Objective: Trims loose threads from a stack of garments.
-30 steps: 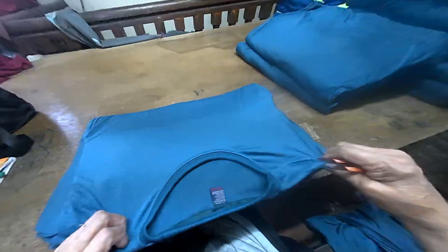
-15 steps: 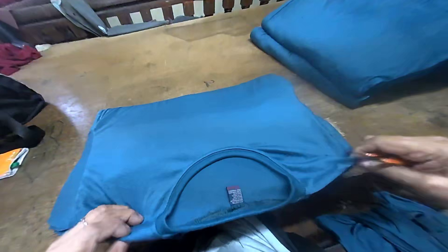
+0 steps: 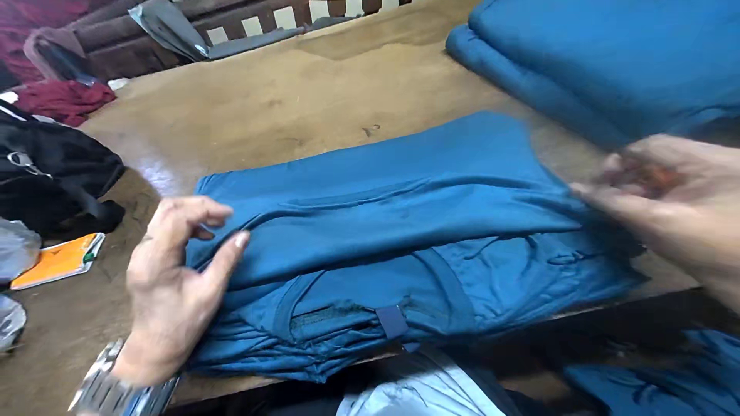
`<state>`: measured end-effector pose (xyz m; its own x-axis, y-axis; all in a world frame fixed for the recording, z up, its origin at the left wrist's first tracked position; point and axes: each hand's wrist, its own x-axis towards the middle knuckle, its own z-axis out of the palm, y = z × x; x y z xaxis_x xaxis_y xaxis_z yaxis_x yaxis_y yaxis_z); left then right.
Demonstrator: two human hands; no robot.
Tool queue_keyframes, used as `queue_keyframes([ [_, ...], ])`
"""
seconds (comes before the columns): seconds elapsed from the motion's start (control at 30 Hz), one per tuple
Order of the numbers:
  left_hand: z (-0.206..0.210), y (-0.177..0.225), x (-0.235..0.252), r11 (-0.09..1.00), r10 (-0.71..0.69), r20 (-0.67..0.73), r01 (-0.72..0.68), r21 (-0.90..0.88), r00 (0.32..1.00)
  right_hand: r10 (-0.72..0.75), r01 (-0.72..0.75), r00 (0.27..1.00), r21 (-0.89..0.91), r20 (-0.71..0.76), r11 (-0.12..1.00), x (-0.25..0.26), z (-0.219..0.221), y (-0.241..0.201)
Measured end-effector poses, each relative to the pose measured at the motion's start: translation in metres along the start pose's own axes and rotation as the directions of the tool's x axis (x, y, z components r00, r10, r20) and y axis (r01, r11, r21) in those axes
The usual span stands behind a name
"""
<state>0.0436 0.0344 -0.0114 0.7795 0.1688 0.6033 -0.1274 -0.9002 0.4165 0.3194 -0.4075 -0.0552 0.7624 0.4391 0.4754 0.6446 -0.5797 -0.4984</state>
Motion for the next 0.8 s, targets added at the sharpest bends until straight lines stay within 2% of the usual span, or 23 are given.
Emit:
queue_keyframes([
  [0.03,-0.006,0.011,-0.006,0.996,0.085,0.053,-0.084,-0.017,0.995,-0.022,0.016,0.999,0.129,0.046,0.991,-0.011,-0.005,-0.018],
  [0.1,-0.011,0.028,-0.023,0.986,0.163,0.213,-0.164,-0.01,0.963,-0.221,0.158,0.956,0.294,0.195,0.943,-0.023,-0.01,-0.066],
  [0.17,-0.008,0.031,-0.044,0.978,0.183,0.333,-0.205,0.032,0.925,-0.449,0.37,0.865,0.319,0.226,0.873,-0.038,0.006,-0.097],
  [0.23,-0.003,0.029,-0.055,0.975,0.173,0.373,-0.212,0.066,0.911,-0.582,0.518,0.771,0.278,0.26,0.809,-0.047,0.026,-0.111],
  [0.27,-0.002,0.028,-0.057,0.976,0.165,0.382,-0.206,0.068,0.909,-0.597,0.542,0.744,0.25,0.302,0.802,-0.048,0.03,-0.117],
  [0.33,-0.004,0.028,-0.054,0.976,0.188,0.391,-0.217,0.031,0.901,-0.651,0.624,0.708,0.187,0.274,0.758,-0.04,0.036,-0.119],
  [0.47,-0.03,0.051,-0.044,0.959,0.273,0.438,-0.208,-0.193,0.856,-0.735,0.649,0.605,0.345,0.307,0.678,-0.013,0.004,-0.12],
  [0.53,-0.036,0.063,-0.047,0.96,0.269,0.513,-0.186,-0.208,0.815,-0.734,0.66,0.581,0.325,0.35,0.677,-0.015,-0.006,-0.109],
  [0.6,-0.023,0.061,-0.061,0.974,0.226,0.525,-0.184,-0.132,0.821,-0.694,0.663,0.608,0.234,0.386,0.711,-0.035,0.004,-0.101],
  [0.63,-0.015,0.058,-0.069,0.981,0.193,0.472,-0.174,-0.085,0.86,-0.664,0.65,0.638,0.19,0.39,0.736,-0.043,0.008,-0.098],
  [0.7,-0.007,0.044,-0.082,0.992,0.113,0.288,-0.123,0.019,0.951,-0.58,0.579,0.752,0.107,0.313,0.808,-0.05,0.007,-0.088],
  [0.77,-0.023,0.018,-0.091,0.997,0.03,0.243,-0.048,0.066,0.97,-0.45,0.462,0.871,-0.014,0.199,0.887,-0.051,-0.006,-0.076],
  [0.8,-0.032,0.007,-0.094,0.997,-0.003,0.244,-0.015,0.071,0.97,-0.397,0.41,0.901,-0.045,0.173,0.911,-0.05,-0.014,-0.072],
])
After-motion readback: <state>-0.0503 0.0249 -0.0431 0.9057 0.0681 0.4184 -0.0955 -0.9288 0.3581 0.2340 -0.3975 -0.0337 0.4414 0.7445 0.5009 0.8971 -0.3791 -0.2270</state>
